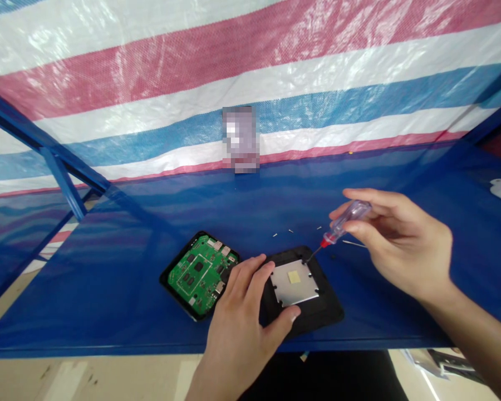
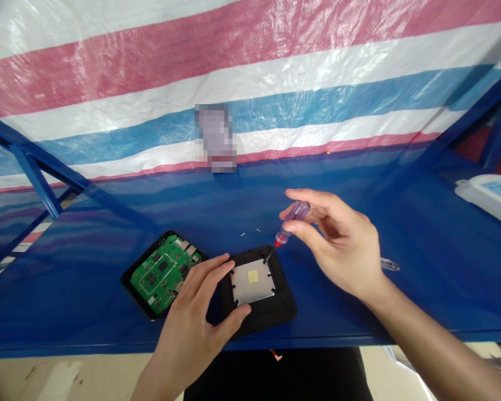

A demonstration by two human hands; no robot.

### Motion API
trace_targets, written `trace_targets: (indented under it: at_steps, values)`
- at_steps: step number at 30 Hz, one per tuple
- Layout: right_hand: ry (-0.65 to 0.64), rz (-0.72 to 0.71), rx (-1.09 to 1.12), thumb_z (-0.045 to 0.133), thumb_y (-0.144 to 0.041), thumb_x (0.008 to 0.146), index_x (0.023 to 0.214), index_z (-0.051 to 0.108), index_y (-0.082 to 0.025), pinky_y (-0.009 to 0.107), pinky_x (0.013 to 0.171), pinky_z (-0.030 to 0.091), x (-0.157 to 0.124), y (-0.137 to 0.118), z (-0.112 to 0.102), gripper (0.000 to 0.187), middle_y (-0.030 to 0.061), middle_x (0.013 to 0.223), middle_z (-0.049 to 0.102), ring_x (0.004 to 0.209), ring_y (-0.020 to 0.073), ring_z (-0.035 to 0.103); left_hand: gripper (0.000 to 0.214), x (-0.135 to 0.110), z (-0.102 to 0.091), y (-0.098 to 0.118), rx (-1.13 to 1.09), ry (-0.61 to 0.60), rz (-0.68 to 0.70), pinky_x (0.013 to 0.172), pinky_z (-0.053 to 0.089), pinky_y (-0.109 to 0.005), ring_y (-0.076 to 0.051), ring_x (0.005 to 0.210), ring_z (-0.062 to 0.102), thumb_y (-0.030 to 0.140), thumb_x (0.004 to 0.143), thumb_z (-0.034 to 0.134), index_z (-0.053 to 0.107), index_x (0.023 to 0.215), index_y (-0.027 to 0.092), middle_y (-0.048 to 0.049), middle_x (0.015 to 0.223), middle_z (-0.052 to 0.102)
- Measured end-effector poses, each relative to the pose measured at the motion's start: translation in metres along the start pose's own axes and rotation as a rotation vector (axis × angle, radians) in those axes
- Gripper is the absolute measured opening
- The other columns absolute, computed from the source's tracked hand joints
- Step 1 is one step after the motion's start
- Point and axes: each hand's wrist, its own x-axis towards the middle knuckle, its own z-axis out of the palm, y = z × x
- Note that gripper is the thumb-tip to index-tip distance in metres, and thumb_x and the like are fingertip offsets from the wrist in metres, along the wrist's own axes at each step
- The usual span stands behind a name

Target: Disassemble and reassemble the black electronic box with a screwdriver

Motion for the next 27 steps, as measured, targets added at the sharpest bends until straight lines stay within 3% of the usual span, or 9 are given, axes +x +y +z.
trace_targets:
  at_steps: [10, 27]
  values:
    - [-0.051, -0.031, -0.04, 0.075, -0.017, 0.083, 0.118, 0.067, -0.031, 0.018, 0.076, 0.059, -0.0003, 0.0016, 0.0008, 0.039, -0.0043, 0.09, 0.077, 0.077, 0.0097, 0.073, 0.041, -0.0016, 0.0012, 0.0001, 0.008, 0.005, -0.001, 0.098, 0.054, -0.052, -0.031, 0.12, 0.058, 0.028, 0.085, 0.065, 0.053, 0.124, 0.02, -0.0135, 0.129, 0.061]
    - [-0.038, -0.008, -0.056, 0.076, -0.02, 0.083, 0.117, 0.067, -0.031, 0.023, 0.075, 0.06, -0.0018, 0.0004, 0.0001, 0.037, -0.0037, 0.09, 0.077, 0.075, 0.0119, 0.073, 0.04, -0.001, 0.0009, 0.0005, 0.013, 0.016, 0.005, 0.097, 0.055, -0.05, -0.031, 0.119, 0.059, 0.027, 0.085, 0.065, 0.053, 0.123, 0.021, -0.0128, 0.129, 0.061]
